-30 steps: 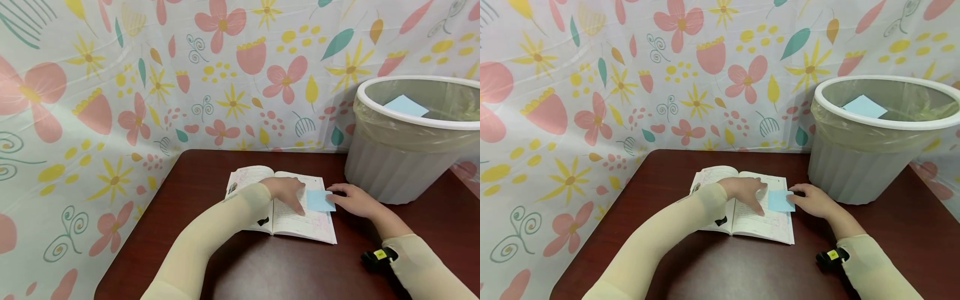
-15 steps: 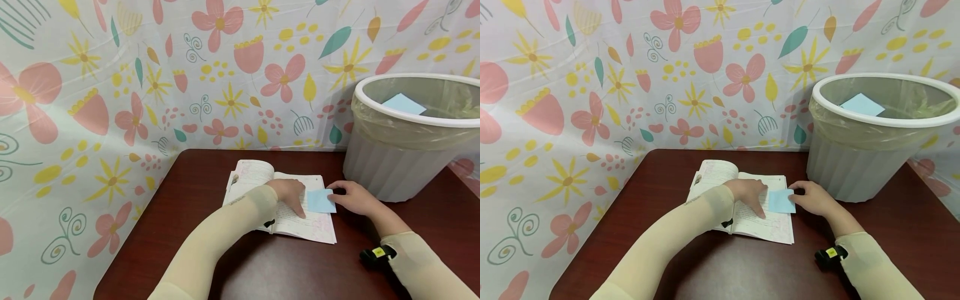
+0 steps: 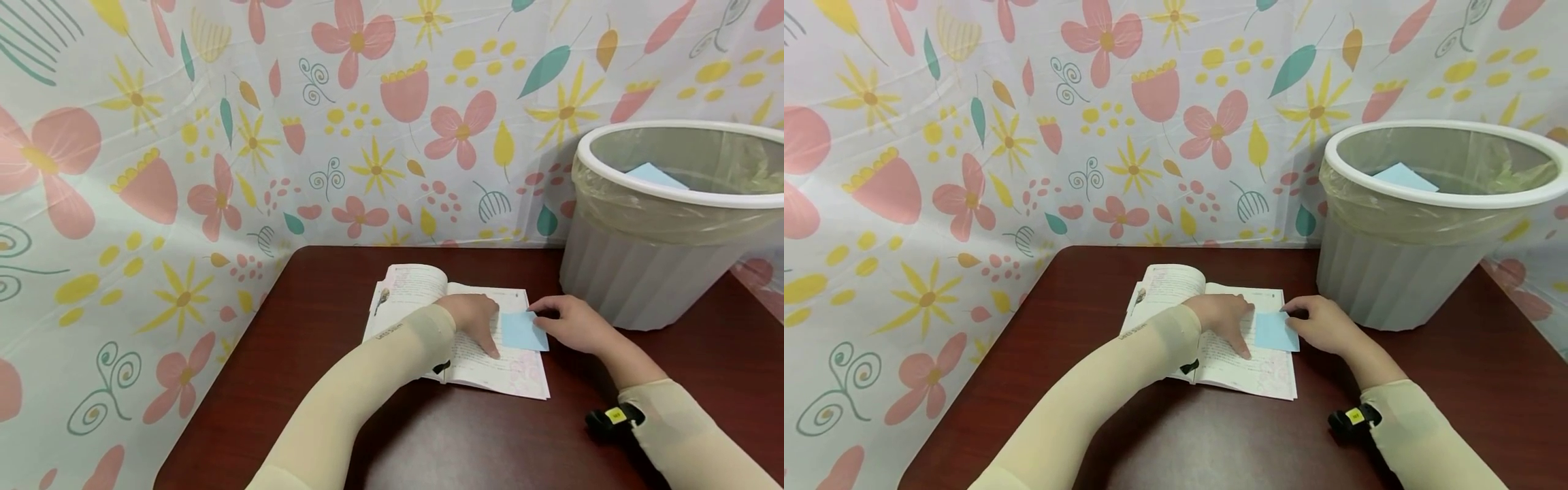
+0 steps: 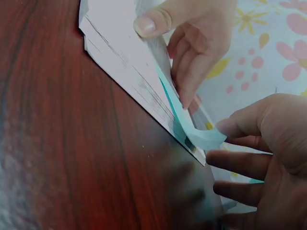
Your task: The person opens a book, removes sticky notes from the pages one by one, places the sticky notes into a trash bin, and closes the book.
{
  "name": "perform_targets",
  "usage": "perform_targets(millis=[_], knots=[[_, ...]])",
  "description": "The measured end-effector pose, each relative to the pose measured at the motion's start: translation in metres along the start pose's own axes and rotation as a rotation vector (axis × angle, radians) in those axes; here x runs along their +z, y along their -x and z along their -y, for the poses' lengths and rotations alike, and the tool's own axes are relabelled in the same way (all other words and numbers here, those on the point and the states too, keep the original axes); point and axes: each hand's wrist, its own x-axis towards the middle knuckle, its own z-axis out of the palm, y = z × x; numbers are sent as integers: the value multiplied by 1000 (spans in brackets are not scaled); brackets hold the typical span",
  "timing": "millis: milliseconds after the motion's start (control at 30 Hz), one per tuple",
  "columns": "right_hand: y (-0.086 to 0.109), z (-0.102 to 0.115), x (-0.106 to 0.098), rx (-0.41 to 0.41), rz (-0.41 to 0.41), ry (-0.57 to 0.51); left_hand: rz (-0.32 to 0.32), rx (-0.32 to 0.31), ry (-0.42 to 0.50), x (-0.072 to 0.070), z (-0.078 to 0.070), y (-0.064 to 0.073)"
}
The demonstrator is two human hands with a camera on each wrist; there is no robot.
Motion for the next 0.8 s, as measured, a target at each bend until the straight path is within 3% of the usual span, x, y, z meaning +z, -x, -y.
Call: perform_targets(millis=[300,800], knots=[[1,10,3,-116,-40,-18,-43,38,-9,4,2,-1],[1,10,4,-122,-58,-23,-57,38,-2,3,2,1]])
